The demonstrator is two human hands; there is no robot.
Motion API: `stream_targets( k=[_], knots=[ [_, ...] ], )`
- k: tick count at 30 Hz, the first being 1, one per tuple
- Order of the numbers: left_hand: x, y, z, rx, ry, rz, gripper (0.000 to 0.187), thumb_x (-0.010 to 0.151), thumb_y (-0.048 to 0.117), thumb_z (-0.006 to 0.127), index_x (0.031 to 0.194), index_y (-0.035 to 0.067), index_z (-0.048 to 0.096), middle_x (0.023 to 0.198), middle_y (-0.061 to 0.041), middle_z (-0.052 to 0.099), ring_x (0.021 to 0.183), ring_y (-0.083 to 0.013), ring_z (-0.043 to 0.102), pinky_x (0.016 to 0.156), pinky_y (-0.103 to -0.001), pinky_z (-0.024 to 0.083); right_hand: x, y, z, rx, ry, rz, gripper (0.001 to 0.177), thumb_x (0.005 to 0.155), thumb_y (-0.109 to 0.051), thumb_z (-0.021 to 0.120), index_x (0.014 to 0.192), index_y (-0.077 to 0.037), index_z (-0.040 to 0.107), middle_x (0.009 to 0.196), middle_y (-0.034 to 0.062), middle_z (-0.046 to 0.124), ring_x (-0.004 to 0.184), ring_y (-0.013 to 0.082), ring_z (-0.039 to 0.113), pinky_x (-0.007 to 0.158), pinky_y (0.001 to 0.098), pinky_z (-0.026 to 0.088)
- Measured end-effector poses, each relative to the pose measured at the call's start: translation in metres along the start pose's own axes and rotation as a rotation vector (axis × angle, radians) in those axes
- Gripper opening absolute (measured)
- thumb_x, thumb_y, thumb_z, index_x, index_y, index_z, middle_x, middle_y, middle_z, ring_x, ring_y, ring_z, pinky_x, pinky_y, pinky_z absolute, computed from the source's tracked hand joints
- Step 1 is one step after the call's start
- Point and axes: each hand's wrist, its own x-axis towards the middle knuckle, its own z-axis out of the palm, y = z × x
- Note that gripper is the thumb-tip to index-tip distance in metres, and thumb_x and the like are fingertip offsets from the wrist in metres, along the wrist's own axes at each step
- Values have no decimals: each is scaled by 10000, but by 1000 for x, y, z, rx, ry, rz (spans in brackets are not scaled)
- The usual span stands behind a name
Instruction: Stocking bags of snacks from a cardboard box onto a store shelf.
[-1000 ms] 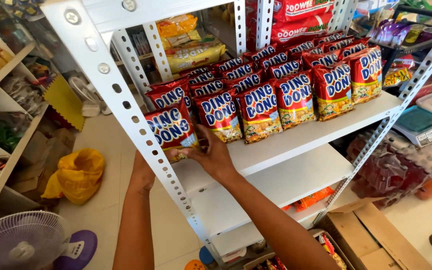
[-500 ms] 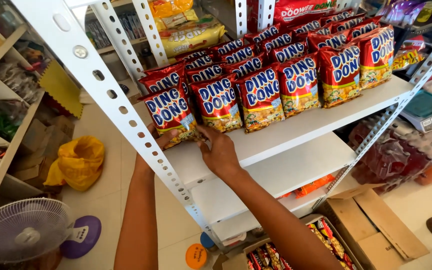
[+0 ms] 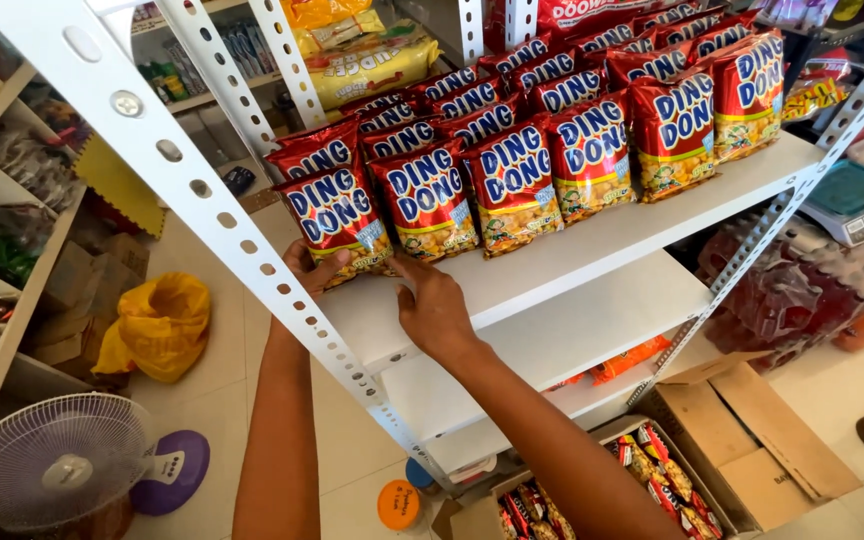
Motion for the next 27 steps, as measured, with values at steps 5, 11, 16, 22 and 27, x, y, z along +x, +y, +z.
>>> stream_targets(
  k=[5,11,16,22,27],
  knots=[
    [-3,2,2,53,17,15,507,824,161,869,1233,14,608,1186,-84,715,1096,-162,681,970,-313,570,1,4,3,7,10,-17,449,841,16,664,1289,-11,664,1322,196,669,1148,373,668,977,419,538],
    [-4,4,3,139,24,17,587,807,211,881,1263,0,579,1214,-97,700,1116,-168,669,982,-312,553,1,4,2,13,8,-25,448,845,13,660,1292,-6,661,1313,212,671,1145,376,671,976,417,543],
    [-7,9,7,130,22,19,632,812,230,874,1288,-27,545,1227,-114,692,1137,-183,668,996,-323,557,1,-7,-5,20,-47,35,466,866,15,635,1331,-1,625,1330,222,654,1140,393,661,964,425,537],
    [-9,15,13,139,-12,83,685,833,243,862,1345,-43,510,1264,-123,662,1157,-189,647,1005,-341,546,-4,-7,-13,44,-55,10,486,874,18,618,1359,-12,606,1371,224,626,1192,401,635,996,430,519],
    [-11,4,1,239,60,163,737,832,261,875,1381,-38,484,1286,-115,635,1171,-176,631,1003,-338,542,-36,-26,-51,107,-10,-47,474,907,14,619,1378,-46,619,1387,201,633,1243,384,630,1019,426,524]
  ],
)
